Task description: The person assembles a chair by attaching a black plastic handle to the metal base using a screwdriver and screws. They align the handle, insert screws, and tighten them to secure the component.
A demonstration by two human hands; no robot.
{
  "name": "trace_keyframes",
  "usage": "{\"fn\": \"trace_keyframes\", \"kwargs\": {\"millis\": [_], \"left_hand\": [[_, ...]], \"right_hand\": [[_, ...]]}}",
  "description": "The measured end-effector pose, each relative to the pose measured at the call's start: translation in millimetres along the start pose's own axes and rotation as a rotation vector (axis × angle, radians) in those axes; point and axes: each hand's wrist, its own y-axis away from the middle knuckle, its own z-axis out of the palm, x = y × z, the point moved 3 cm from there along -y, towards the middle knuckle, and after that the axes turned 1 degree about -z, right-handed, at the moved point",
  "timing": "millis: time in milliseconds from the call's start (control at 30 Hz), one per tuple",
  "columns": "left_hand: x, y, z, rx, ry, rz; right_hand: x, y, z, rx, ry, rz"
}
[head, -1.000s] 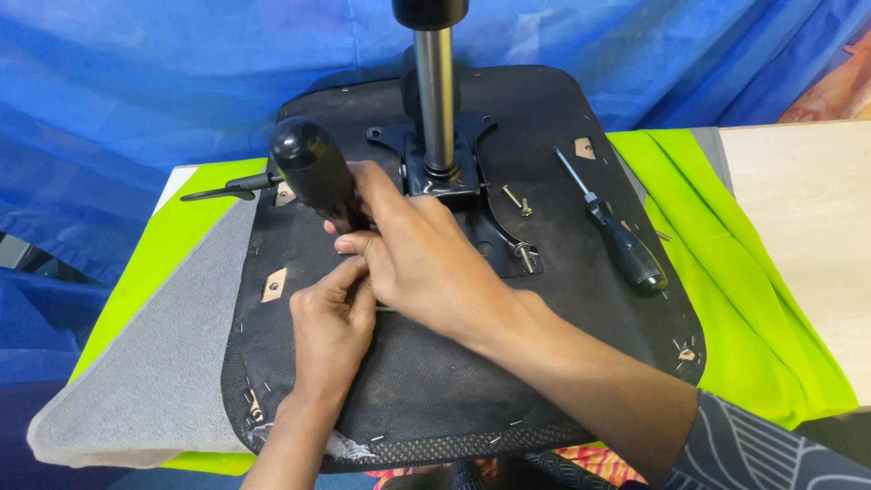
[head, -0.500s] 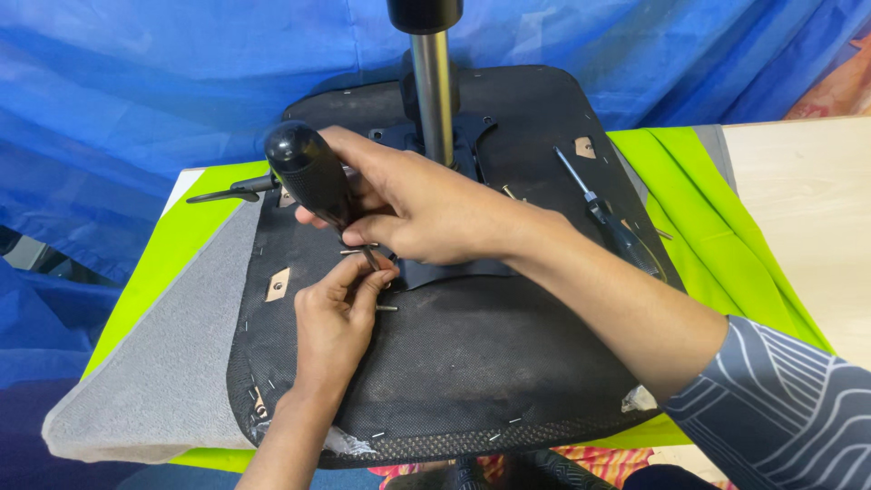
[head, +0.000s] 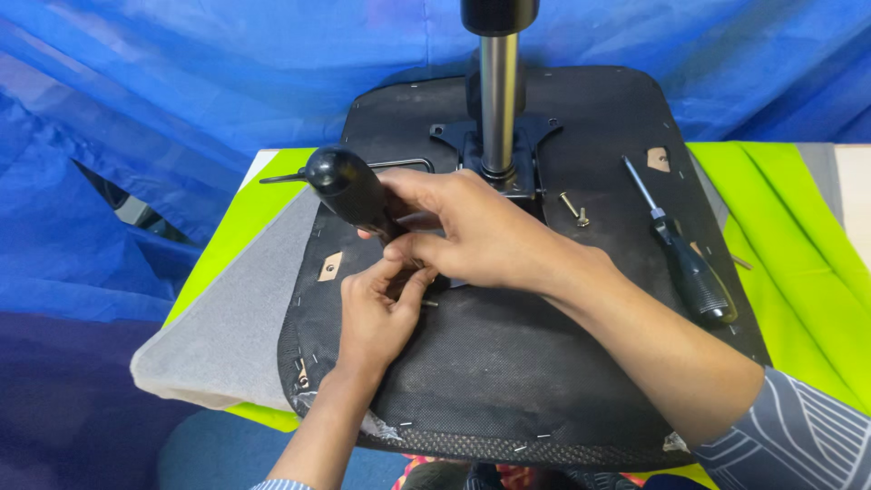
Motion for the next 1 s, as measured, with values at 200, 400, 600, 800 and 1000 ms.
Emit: {"fn": "trace_keyframes", "kwargs": {"millis": [200, 400, 600, 800, 1000], "left_hand": [[-1.5, 0.1, -2.1, 0.002, 0.221, -0.078], [-9.9, 4.4, -0.8, 0.053, -0.132, -0.079], [-14.3, 6.4, -0.5, 0.051, -0.192, 0.084], [-7.3, 6.0, -0.2, 0.049, -0.119, -0.005], [3.0, 3.2, -1.1, 0.017, -0.076, 0.009]], "right_hand": [[2.0, -4.8, 4.8, 0.061, -0.09, -0.082], [-0.2, -1.6, 6.0, 0.051, 0.025, -0.146], [1.5, 2.8, 20.0, 0.24, -0.044, -0.068], [6.1, 4.9, 26.7, 0.372, -0.072, 0.02], [5.4, -8.7, 12.4, 0.135, -0.093, -0.021]]}}
